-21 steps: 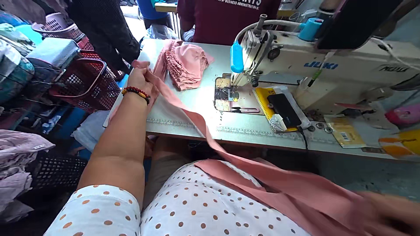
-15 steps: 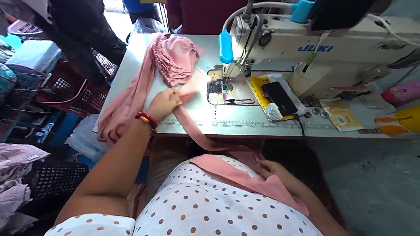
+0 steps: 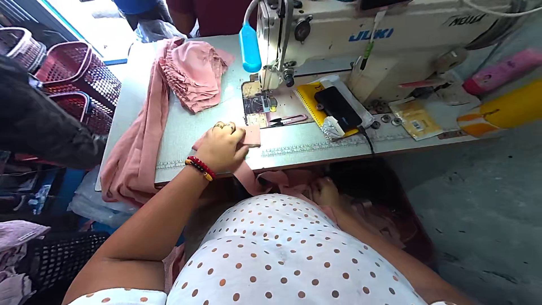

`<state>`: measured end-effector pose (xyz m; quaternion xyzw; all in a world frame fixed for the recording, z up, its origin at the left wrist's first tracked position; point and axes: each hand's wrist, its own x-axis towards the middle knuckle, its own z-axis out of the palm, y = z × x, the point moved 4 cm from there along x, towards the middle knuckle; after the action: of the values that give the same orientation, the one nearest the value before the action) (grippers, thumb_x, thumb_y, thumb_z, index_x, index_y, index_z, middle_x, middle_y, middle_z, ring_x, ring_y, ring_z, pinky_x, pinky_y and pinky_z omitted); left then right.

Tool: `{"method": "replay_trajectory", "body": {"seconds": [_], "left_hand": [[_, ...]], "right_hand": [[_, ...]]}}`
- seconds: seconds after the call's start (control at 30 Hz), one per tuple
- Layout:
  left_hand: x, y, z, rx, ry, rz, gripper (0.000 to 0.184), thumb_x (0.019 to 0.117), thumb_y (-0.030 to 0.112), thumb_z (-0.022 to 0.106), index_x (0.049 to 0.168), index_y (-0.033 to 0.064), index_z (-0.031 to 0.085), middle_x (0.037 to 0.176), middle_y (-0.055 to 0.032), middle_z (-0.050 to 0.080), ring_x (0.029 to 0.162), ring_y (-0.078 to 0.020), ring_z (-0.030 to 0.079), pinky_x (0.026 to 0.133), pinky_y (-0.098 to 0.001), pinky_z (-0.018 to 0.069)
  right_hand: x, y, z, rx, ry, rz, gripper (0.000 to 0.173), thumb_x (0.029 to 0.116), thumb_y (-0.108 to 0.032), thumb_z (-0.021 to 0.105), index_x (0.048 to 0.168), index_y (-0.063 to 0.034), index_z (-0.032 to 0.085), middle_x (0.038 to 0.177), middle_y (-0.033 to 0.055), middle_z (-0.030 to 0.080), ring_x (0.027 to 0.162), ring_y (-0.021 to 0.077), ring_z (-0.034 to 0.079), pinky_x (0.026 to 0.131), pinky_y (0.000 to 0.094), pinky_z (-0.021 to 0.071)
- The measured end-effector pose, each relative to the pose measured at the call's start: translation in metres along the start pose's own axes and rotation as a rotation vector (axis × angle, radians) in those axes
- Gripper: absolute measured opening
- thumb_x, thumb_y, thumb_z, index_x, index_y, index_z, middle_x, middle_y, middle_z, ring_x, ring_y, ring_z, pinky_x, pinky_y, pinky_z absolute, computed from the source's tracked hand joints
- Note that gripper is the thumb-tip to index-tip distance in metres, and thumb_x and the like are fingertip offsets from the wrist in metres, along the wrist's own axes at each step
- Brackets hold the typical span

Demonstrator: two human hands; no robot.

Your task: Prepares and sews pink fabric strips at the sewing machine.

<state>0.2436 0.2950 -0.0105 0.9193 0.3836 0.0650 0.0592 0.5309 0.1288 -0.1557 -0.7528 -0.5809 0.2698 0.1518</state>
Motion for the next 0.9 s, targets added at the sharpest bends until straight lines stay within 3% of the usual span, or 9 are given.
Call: {"method": "replay_trajectory", "body": {"seconds": [0.07,0.17,0.33,0.5,0.6,0.7,0.8,0.83,0.9], "left_hand": [[0.006,0.006,0.001,0.005,-0.052,-0.08,0.056,0.0954,0.052,0.063,0.123,0.0044,0.069,0.116,-0.0261,0.064,0.114,-0.0498,0.058,0.087,-0.0668,0.0476],[0.009,0.011,0.005,0.018,-0.038,-0.112,0.052,0.0965,0.051,0.062,0.12,0.0054,0.07,0.119,-0.0241,0.064,0.117,-0.0466,0.059,0.089,-0.0659,0.0467],[0.008,0.018,0.01,-0.026,0.121,-0.056,0.036,0.0963,0.035,0.067,0.121,0.0095,0.072,0.12,-0.0211,0.067,0.117,-0.0439,0.062,0.092,-0.0666,0.0464],[0.008,0.026,0.013,0.02,0.302,0.145,0.018,0.0992,0.018,0.061,0.1,0.0075,0.076,0.103,-0.0158,0.073,0.106,-0.0376,0.069,0.097,-0.0606,0.0471],[-0.002,0.034,-0.004,-0.331,0.345,0.066,0.018,0.0998,0.011,0.059,0.107,-0.0022,0.069,0.098,-0.016,0.071,0.093,-0.0283,0.07,0.088,-0.0488,0.0539],[-0.026,0.046,-0.029,-0.792,0.354,-0.12,0.023,0.1056,0.008,0.049,0.125,0.0003,0.056,0.107,-0.0073,0.066,0.086,-0.0074,0.065,0.078,-0.0264,0.0571],[-0.05,0.054,-0.046,-1.225,0.341,-0.209,0.015,0.1037,0.007,0.053,0.116,0.0085,0.062,0.097,0.0035,0.067,0.082,-0.0028,0.066,0.075,-0.0213,0.0579],[-0.058,0.058,-0.051,-1.331,0.327,-0.204,0.013,0.1023,0.005,0.055,0.111,0.0107,0.063,0.093,0.0044,0.067,0.081,-0.0033,0.066,0.075,-0.0212,0.0583],[-0.069,0.067,-0.057,-1.471,0.296,-0.172,0.013,0.1,0.005,0.06,0.109,0.014,0.065,0.091,0.0036,0.069,0.08,-0.0043,0.067,0.074,-0.0215,0.0594]], "right_hand": [[0.014,-0.01,0.006,-0.015,-0.107,-0.003,0.035,0.1013,-0.012,0.053,0.125,0.0107,0.066,0.129,0.0338,0.063,0.129,0.0486,0.055,0.114,0.0563,0.038],[0.027,-0.019,0.017,-0.052,-0.167,-0.071,0.036,0.1002,-0.015,0.054,0.127,0.0061,0.067,0.126,0.0302,0.066,0.125,0.0452,0.06,0.109,0.0594,0.0424],[0.028,-0.015,0.02,-0.039,-0.194,-0.068,0.038,0.0989,-0.013,0.054,0.132,0.0022,0.065,0.13,0.0284,0.065,0.128,0.0435,0.058,0.11,0.0589,0.0417],[0.024,-0.017,0.015,-0.019,-0.208,-0.087,0.034,0.1003,-0.014,0.052,0.125,0.0025,0.069,0.123,0.0276,0.068,0.123,0.0434,0.062,0.108,0.0592,0.043],[0.01,-0.045,-0.011,-0.02,-0.319,-0.198,0.03,0.1029,-0.02,0.055,0.119,-0.0022,0.073,0.124,0.0246,0.068,0.125,0.0418,0.06,0.11,0.0575,0.0423],[-0.013,-0.083,-0.047,0.118,-0.255,-0.522,0.022,0.1003,-0.02,0.061,0.104,-0.0064,0.077,0.125,0.0151,0.068,0.124,0.0307,0.06,0.109,0.0495,0.0461],[-0.022,-0.117,-0.085,0.501,-0.117,-0.727,0.017,0.0996,-0.017,0.063,0.1,-0.0053,0.075,0.105,0.0039,0.072,0.103,0.0097,0.067,0.092,0.0289,0.0558],[-0.021,-0.128,-0.097,0.642,-0.076,-0.754,0.012,0.0986,-0.013,0.065,0.1,-0.004,0.074,0.099,0.0014,0.072,0.094,0.0057,0.067,0.085,0.0251,0.0581],[-0.014,-0.15,-0.116,0.797,0.043,-0.793,0.006,0.0966,-0.008,0.066,0.1,-0.0062,0.07,0.096,-0.0036,0.071,0.09,0.0021,0.067,0.082,0.0228,0.0597]]}}
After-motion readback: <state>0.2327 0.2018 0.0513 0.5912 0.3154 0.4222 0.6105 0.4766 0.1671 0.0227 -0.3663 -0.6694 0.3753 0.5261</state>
